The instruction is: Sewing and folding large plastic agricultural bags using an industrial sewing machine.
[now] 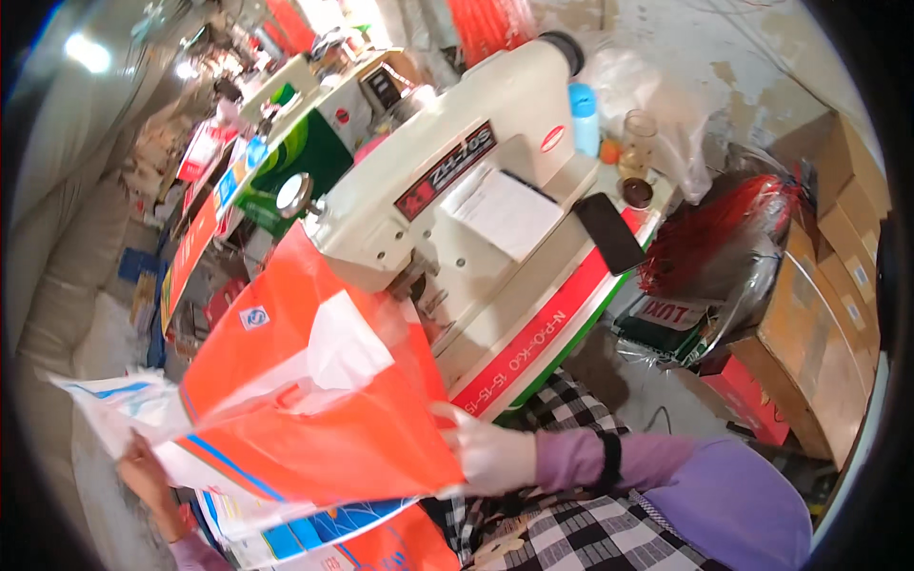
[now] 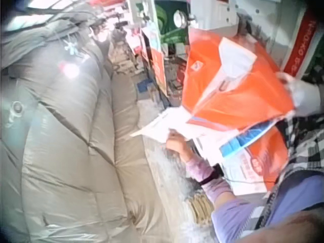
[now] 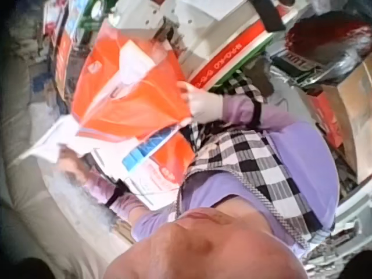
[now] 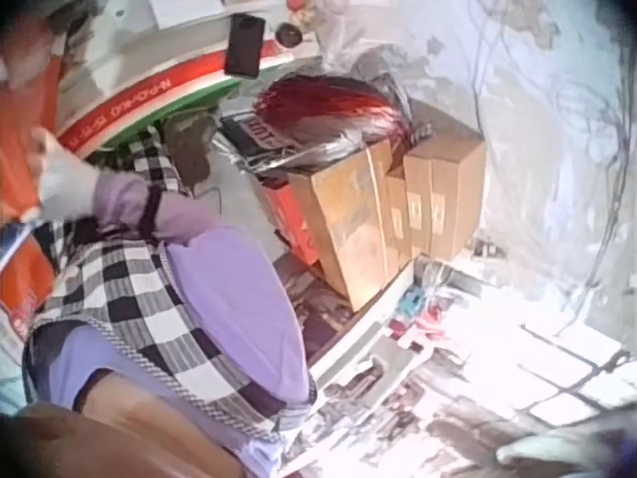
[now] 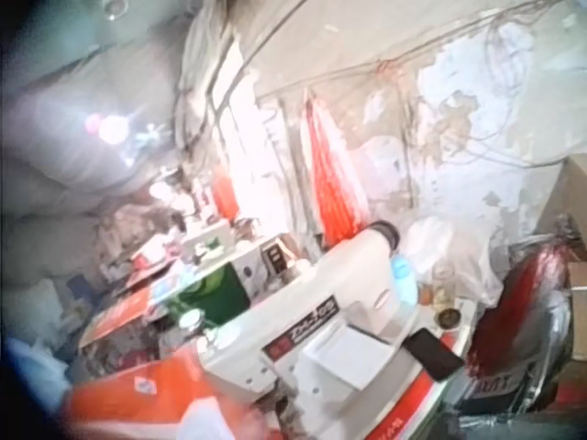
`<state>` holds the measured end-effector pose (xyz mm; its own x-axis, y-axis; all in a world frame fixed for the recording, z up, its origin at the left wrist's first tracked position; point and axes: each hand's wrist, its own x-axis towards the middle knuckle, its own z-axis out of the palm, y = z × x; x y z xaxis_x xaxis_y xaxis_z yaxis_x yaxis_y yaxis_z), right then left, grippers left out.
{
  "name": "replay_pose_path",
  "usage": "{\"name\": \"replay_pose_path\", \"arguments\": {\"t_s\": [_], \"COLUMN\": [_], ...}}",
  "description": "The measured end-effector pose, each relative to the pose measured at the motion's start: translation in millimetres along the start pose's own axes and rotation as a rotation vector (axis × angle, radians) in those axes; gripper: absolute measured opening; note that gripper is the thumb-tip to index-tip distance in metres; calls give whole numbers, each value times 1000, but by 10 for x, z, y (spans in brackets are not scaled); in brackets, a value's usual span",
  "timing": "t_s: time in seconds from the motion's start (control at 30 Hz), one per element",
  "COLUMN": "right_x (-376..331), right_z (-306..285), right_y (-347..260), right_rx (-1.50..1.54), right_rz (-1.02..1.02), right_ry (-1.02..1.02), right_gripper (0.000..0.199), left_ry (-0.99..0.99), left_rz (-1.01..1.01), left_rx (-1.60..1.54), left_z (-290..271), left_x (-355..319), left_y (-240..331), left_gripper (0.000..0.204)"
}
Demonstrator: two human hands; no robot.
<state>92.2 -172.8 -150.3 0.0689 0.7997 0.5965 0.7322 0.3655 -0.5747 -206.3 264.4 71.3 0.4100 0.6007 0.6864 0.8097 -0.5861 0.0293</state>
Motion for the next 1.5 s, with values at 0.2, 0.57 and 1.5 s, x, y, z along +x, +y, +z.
{"name": "replay_pose_path", "arguments": {"t_s": [0.2,0.57,1.5], "right_x": [-867,-1030,-1092], "right_z": [686,100,648], "right_y": [-123,-99,462], "right_rx": [293,529,518], "right_rz": [170,724,718], "right_ry": [-108,-262,60], "right_gripper": [29,31,42], "left_ry": [-406,-859,-852], "left_rz": [86,-971,260], "left_rx": [-246,-1766,102], "left_z": [366,2756,578], "left_x": [-1299,-2023,-2463], "left_y": [1545,2859,395], "left_gripper": [23,52,68]}}
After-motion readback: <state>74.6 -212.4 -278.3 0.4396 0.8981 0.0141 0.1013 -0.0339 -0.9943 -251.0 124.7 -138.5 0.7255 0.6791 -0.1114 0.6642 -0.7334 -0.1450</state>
